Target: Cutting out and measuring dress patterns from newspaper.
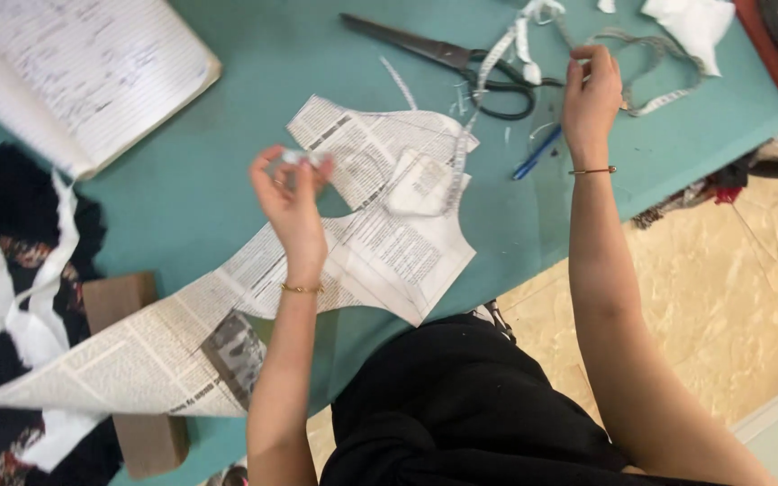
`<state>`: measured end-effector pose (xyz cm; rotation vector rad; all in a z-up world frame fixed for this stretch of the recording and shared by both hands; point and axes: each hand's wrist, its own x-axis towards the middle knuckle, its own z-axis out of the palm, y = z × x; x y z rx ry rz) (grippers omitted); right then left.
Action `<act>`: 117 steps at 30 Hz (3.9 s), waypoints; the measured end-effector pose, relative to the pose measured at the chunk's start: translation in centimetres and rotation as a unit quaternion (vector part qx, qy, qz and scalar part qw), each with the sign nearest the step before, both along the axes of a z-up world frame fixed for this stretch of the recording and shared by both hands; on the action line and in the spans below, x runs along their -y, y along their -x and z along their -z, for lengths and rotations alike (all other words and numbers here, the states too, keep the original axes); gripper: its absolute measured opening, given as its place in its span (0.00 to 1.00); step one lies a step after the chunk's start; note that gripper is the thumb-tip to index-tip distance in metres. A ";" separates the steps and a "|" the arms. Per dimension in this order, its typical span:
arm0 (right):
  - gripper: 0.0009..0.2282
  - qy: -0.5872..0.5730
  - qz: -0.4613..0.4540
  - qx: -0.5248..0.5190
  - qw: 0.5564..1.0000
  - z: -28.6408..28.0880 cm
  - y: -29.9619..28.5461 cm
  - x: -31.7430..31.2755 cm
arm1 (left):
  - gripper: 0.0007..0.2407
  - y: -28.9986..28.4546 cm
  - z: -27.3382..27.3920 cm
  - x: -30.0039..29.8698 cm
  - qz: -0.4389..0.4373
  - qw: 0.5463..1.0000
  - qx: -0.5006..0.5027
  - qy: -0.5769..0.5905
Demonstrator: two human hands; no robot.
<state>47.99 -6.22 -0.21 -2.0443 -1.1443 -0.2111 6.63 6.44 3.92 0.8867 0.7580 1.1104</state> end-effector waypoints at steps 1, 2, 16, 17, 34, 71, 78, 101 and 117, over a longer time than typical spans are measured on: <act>0.04 0.000 0.027 -0.008 1.000 0.7 -1.0 0.8 | 0.18 -0.6 -0.4 -1.1 -0.011 0.997 0.005 -0.073; 0.05 0.002 0.053 -0.017 0.998 1.4 -1.9 1.7 | 0.21 -1.1 -0.7 -1.9 -0.024 0.989 0.011 -0.143; 0.10 0.050 0.067 0.078 0.993 1.2 -1.3 4.6 | 0.13 -0.1 0.0 5.1 0.054 0.899 -0.337 -0.274; 0.13 -0.005 0.041 -0.058 0.997 -0.1 0.3 3.7 | 0.12 0.2 -0.2 5.7 0.061 0.901 -0.348 -0.251; 0.12 0.194 -0.341 -0.390 0.833 -5.0 28.7 0.0 | 0.07 3.2 2.2 8.5 -0.007 0.977 -0.210 -0.046; 0.03 0.032 -0.376 0.003 0.926 -1.3 33.7 -7.0 | 0.19 6.4 4.3 5.9 -0.082 0.791 -0.518 -0.316; 0.02 0.041 -0.351 0.025 0.935 -1.4 33.5 -7.2 | 0.19 6.3 4.2 5.8 -0.078 0.783 -0.528 -0.319; 0.05 0.081 -0.355 -0.007 0.931 -3.2 29.6 -2.6 | 0.19 5.9 4.6 6.0 -0.091 0.740 -0.572 -0.342; 0.04 0.085 -0.402 -0.022 0.911 -3.3 28.8 -4.0 | 0.20 6.0 4.5 6.2 -0.090 0.736 -0.578 -0.340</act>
